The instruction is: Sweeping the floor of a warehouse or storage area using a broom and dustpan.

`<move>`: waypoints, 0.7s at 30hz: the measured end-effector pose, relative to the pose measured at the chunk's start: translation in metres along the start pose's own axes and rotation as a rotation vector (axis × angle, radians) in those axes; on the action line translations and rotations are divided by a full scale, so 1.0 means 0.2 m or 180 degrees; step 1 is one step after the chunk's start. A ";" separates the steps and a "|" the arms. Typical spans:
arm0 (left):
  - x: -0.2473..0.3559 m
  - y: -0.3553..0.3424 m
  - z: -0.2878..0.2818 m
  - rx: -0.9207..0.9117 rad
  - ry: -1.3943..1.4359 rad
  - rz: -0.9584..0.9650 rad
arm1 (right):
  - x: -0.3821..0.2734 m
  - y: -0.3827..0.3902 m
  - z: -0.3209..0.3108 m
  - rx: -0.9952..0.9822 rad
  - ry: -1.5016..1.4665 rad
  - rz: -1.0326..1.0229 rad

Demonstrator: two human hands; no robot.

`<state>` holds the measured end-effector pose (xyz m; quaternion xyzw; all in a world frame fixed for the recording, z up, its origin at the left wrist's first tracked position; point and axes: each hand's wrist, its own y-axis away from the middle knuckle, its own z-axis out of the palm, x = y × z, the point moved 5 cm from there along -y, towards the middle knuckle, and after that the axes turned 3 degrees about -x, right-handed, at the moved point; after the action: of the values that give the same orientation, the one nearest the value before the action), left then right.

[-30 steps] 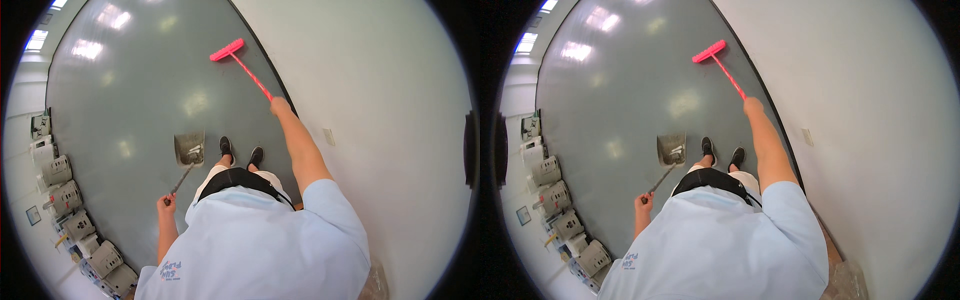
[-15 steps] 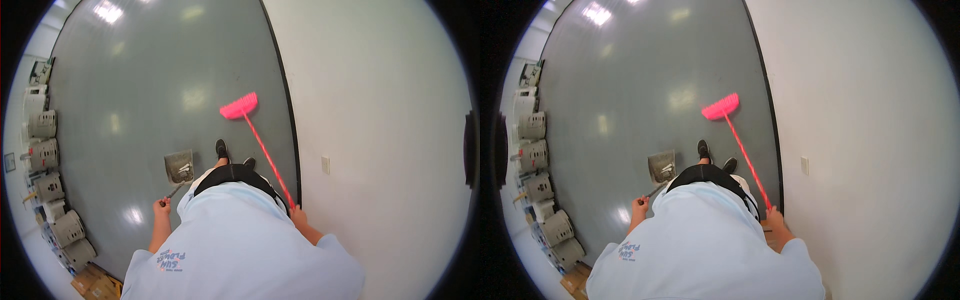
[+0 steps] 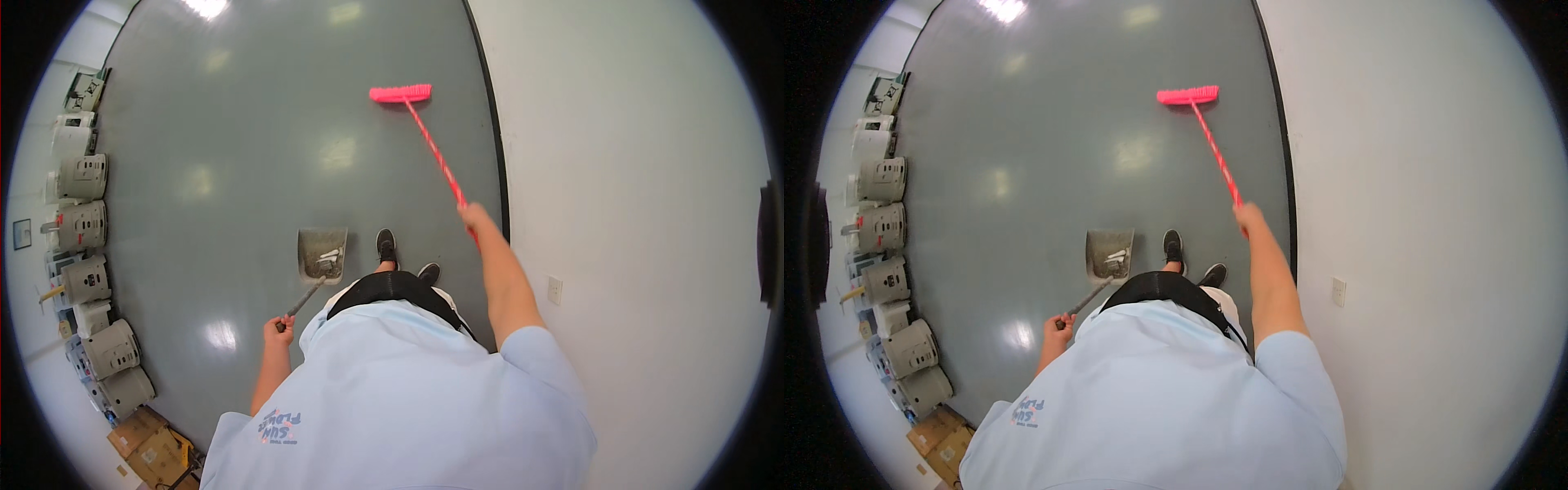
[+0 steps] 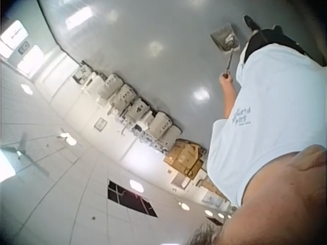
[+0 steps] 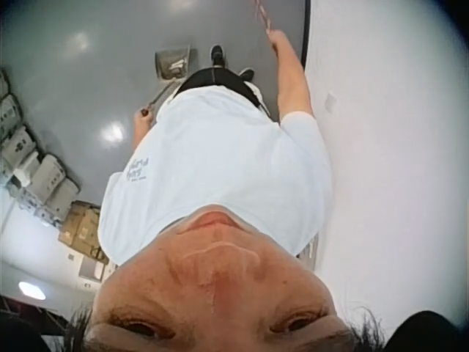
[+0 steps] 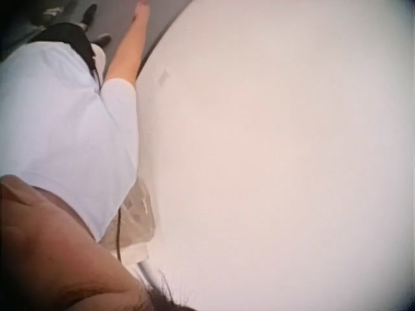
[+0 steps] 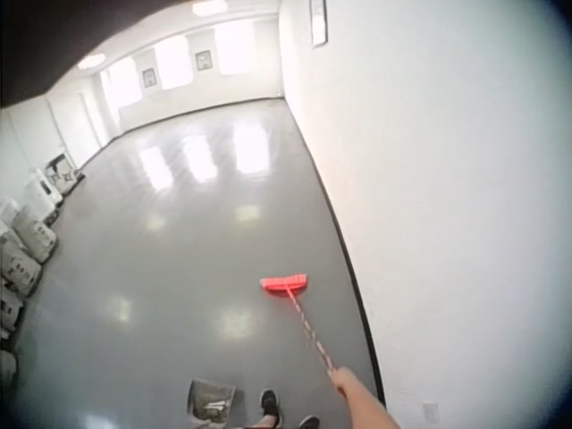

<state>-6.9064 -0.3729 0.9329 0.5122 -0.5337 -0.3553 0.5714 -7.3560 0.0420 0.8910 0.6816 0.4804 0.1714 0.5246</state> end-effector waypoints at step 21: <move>-0.08 0.11 0.00 -0.0371 -0.0225 0.0213 | 1.55 1.26 0.24 0.1307 0.0121 0.0374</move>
<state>-6.9120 -0.3520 0.9508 0.4471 -0.5487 -0.3844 0.5927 -7.0523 0.2768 1.0100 0.7977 0.4745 0.1130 0.3547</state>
